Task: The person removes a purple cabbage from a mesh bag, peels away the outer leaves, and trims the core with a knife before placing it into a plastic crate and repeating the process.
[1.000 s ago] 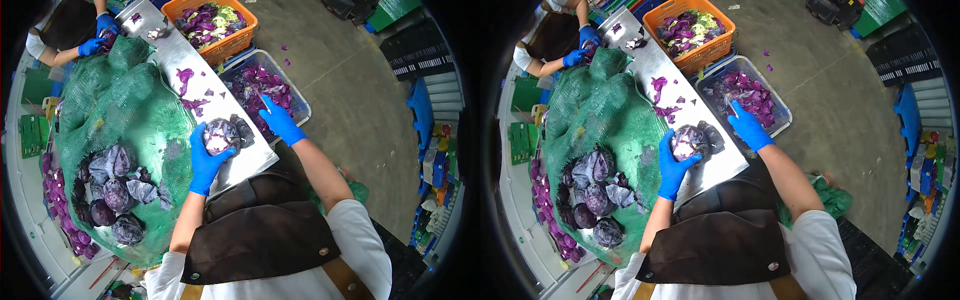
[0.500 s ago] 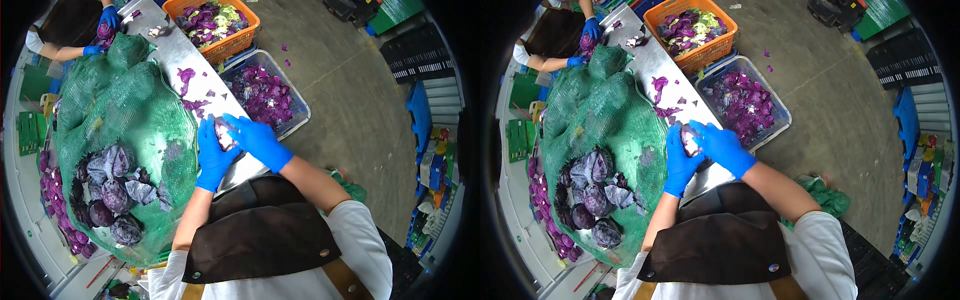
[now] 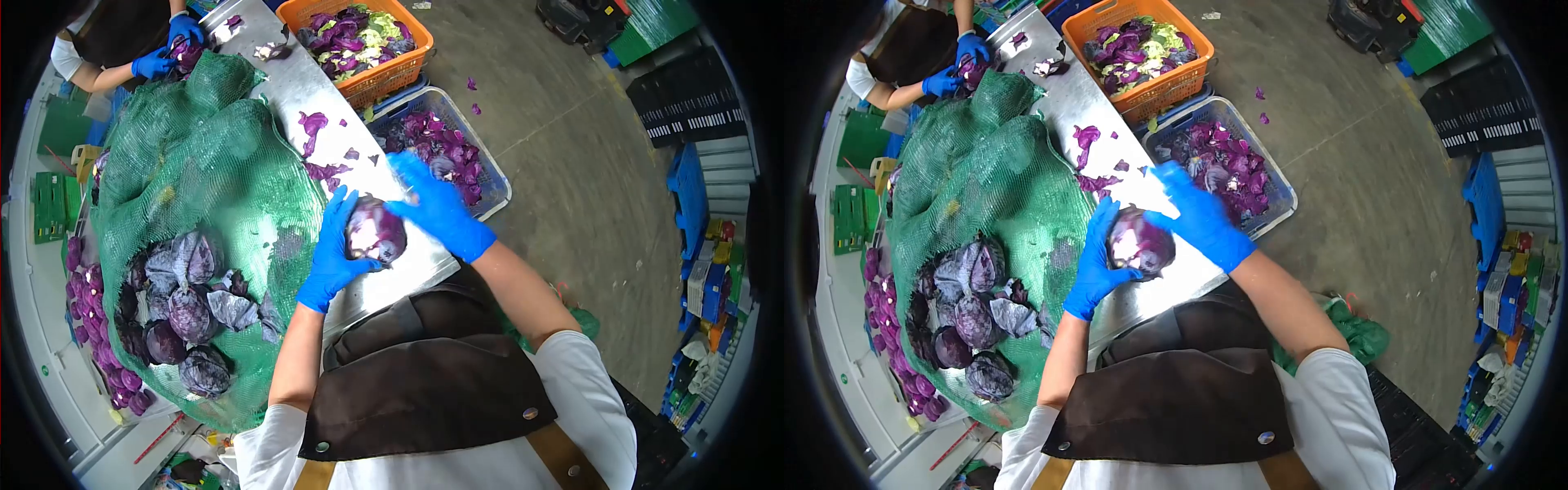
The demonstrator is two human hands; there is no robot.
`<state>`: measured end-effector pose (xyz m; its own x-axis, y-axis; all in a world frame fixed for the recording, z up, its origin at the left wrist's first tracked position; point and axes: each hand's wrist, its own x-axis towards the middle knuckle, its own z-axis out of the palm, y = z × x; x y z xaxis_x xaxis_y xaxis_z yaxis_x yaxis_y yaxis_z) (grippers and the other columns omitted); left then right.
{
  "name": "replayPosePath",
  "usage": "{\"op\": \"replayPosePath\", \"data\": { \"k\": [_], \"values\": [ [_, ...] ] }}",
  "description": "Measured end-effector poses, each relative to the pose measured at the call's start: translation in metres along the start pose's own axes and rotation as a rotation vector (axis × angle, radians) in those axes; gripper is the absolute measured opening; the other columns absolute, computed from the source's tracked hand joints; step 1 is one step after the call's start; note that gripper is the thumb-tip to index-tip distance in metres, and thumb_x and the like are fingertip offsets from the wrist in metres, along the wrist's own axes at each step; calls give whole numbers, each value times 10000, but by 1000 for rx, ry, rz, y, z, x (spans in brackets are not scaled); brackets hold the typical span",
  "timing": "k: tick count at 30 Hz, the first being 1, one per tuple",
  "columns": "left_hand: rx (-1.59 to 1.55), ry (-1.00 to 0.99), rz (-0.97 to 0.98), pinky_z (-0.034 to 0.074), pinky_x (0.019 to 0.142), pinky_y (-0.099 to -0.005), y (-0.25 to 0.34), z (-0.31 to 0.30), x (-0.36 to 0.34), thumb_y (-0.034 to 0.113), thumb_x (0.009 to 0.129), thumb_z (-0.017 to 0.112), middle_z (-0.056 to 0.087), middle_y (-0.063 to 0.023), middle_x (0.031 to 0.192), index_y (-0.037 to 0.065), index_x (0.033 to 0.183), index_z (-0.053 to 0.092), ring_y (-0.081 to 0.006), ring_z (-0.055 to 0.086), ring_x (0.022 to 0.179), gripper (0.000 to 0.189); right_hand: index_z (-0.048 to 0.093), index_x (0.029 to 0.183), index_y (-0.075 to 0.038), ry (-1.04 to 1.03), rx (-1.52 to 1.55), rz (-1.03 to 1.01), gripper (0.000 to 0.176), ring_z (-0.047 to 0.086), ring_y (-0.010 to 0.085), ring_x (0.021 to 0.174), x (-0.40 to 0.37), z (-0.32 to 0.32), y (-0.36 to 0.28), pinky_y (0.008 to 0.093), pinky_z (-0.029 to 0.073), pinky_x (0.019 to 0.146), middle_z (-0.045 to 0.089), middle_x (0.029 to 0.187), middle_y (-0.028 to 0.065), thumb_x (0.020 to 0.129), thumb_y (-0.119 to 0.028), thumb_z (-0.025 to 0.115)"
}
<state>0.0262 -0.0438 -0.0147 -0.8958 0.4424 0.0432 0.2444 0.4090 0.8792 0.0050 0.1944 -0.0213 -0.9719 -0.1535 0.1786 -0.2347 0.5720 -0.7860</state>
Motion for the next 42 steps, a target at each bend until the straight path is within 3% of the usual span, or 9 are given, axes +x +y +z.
{"op": "replayPosePath", "data": {
  "k": [5, 8, 14, 22, 23, 25, 28, 37, 42],
  "values": [
    [-585, 238, -361, 361, 1144, -421, 7, 32, -12, 187, 679, 885, 345, -206, 1502, -15, 1531, 199, -300, 415, 1366, 1112, 505, 1371, -61, -116, 157, 150, 654, 670, 390, 988, -21, 13, 3, 469, 537, 814, 665, 1124, 225, 862, -410, 720],
    [43, 294, -194, 421, 1084, -395, 5, 56, -1, 246, 655, 924, 410, -240, 1420, -63, 1486, 248, -332, 482, 1290, 1114, 497, 1380, -43, -438, -98, 334, 687, 675, 415, 940, -8, -16, -31, 470, 537, 805, 692, 1033, 216, 864, -444, 708],
    [-95, 189, -269, 361, 1132, -423, 2, 40, 5, 376, 598, 942, 426, -254, 1445, -68, 1486, 258, -335, 435, 1354, 1206, 680, 1060, -81, -245, -9, 350, 373, 671, 413, 889, 31, 9, 21, 506, 530, 762, 694, 930, 224, 906, -409, 589],
    [-326, 92, -212, 318, 1175, -411, -14, 26, -18, 286, 536, 970, 384, -183, 1521, 26, 1537, 252, -311, 406, 1393, 1259, 637, 1180, -61, -253, -381, 492, 371, 696, 344, 881, 18, -11, 80, 423, 544, 780, 700, 967, 199, 903, -306, 657],
    [-214, 30, -173, 330, 1168, -412, -14, 20, -11, 272, 536, 968, 382, -191, 1518, 25, 1532, 259, -324, 410, 1390, 1247, 596, 1284, -84, -103, 20, 520, 514, 687, 339, 942, 15, -12, 54, 419, 542, 825, 684, 1106, 175, 860, -340, 732],
    [50, -89, -18, 321, 1171, -423, -4, 11, 3, 198, 541, 945, 366, -214, 1525, 33, 1527, 277, -346, 395, 1401, 1202, 590, 1306, -88, -96, 39, 160, 573, 679, 329, 980, 13, -9, -6, 414, 540, 840, 660, 1169, 161, 833, -361, 764],
    [-106, 160, -200, 288, 1189, -409, 11, 24, -3, 135, 573, 916, 319, -198, 1557, 2, 1535, 239, -329, 368, 1419, 1185, 616, 1273, -129, -211, -15, -124, 608, 680, 331, 940, -3, 16, 5, 440, 543, 813, 617, 1214, 161, 796, -477, 762],
    [-218, 366, -323, 344, 1144, -405, 3, 55, -4, 239, 617, 947, 375, -198, 1467, -8, 1517, 232, -311, 412, 1343, 1176, 707, 900, -72, -157, -413, 222, 293, 697, 398, 767, 13, -6, -2, 489, 561, 681, 697, 851, 214, 853, -342, 604],
    [-166, 235, -246, 380, 1122, -398, -4, 39, 0, 205, 616, 944, 395, -198, 1452, 0, 1518, 238, -303, 444, 1322, 1164, 604, 1214, -50, -100, -331, 350, 504, 684, 392, 877, -4, -22, 43, 488, 549, 741, 691, 1023, 211, 874, -421, 638]
  ]
}}
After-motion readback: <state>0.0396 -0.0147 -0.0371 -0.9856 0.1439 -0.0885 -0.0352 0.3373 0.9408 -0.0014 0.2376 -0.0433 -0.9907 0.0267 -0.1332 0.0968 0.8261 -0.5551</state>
